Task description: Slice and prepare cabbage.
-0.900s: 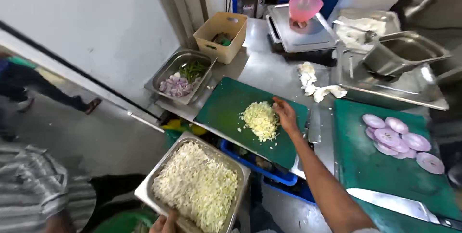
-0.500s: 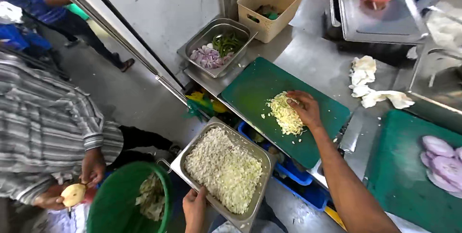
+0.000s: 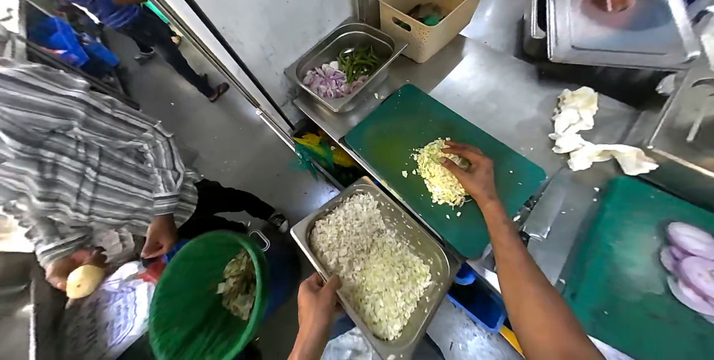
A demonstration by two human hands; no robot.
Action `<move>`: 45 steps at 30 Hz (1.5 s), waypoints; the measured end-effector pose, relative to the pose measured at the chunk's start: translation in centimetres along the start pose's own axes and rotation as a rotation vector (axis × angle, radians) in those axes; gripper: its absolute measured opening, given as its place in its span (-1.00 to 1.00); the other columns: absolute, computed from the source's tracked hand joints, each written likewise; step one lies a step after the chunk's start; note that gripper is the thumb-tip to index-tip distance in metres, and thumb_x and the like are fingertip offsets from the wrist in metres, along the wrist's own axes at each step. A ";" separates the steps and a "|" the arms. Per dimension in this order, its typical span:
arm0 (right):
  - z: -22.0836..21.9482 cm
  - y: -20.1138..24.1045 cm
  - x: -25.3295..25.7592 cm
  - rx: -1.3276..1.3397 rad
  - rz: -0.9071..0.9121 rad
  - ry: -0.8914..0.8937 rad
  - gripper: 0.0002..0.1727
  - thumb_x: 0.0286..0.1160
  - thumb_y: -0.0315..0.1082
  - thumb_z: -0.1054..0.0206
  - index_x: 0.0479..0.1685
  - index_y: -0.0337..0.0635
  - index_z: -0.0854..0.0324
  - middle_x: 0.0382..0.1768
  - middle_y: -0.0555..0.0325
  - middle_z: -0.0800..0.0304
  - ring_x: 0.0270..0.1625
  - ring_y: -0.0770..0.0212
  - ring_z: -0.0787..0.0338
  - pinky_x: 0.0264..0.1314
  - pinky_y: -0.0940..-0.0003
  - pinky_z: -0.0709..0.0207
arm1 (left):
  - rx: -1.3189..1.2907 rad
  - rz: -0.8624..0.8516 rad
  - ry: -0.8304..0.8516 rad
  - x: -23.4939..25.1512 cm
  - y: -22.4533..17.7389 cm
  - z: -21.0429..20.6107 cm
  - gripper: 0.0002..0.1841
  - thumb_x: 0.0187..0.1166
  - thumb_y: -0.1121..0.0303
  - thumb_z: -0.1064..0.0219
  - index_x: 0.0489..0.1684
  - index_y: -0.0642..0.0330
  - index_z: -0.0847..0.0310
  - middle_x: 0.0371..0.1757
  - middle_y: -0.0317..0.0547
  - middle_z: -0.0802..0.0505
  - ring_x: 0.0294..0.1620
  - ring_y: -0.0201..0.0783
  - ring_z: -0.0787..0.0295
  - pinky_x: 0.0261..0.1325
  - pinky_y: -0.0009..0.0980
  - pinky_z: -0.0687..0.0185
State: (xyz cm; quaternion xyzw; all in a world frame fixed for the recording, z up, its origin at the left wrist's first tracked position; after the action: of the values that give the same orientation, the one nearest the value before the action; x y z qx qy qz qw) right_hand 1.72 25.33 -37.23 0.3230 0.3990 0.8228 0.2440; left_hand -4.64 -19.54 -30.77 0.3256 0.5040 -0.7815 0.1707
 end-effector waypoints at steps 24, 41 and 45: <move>0.2 3.5 3.3 0.056 -0.028 -0.024 -0.61 0.71 -0.12 -0.30 0.22 -0.22 -0.79 0.26 0.02 -0.86 0.40 0.16 -0.79 0.56 0.04 -0.62 | 0.102 -0.002 0.015 -1.1 -2.7 0.2 -0.92 0.50 0.52 -0.40 -0.31 0.39 -0.67 -0.52 0.05 -0.83 -0.57 -0.11 -0.82 -0.44 -0.16 -0.83; -5.2 6.5 -5.4 -0.075 -0.019 0.170 -0.51 0.83 0.00 -0.01 0.45 0.02 -0.70 0.63 0.25 -0.58 0.79 0.16 -0.36 0.87 0.01 -0.18 | 0.023 0.043 0.002 -0.2 -1.5 0.6 -0.91 0.50 0.54 -0.39 -0.36 0.39 -0.64 -0.56 0.05 -0.81 -0.63 -0.12 -0.78 -0.52 -0.20 -0.78; -8.1 11.0 -9.3 0.098 0.033 0.429 -0.51 0.80 -0.02 -0.14 0.60 0.07 -0.61 0.68 0.22 -0.53 0.83 0.22 -0.30 0.92 0.08 -0.16 | -0.060 0.003 0.005 0.5 -0.8 1.5 -0.94 0.44 0.57 -0.39 -0.35 0.39 -0.62 -0.57 0.00 -0.79 -0.62 -0.17 -0.75 -0.50 -0.22 -0.76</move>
State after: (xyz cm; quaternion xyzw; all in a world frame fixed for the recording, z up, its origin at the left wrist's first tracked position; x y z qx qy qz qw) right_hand 0.50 8.94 -35.23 0.1585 0.4758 0.8563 0.1238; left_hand -5.96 -20.47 -30.10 0.3232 0.5272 -0.7650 0.1801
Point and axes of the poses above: each hand's wrist, its own x-axis towards the middle knuckle, its own z-axis out of the back of the hand, y = z × x, the point moved 3 cm from there along x, towards the middle knuckle
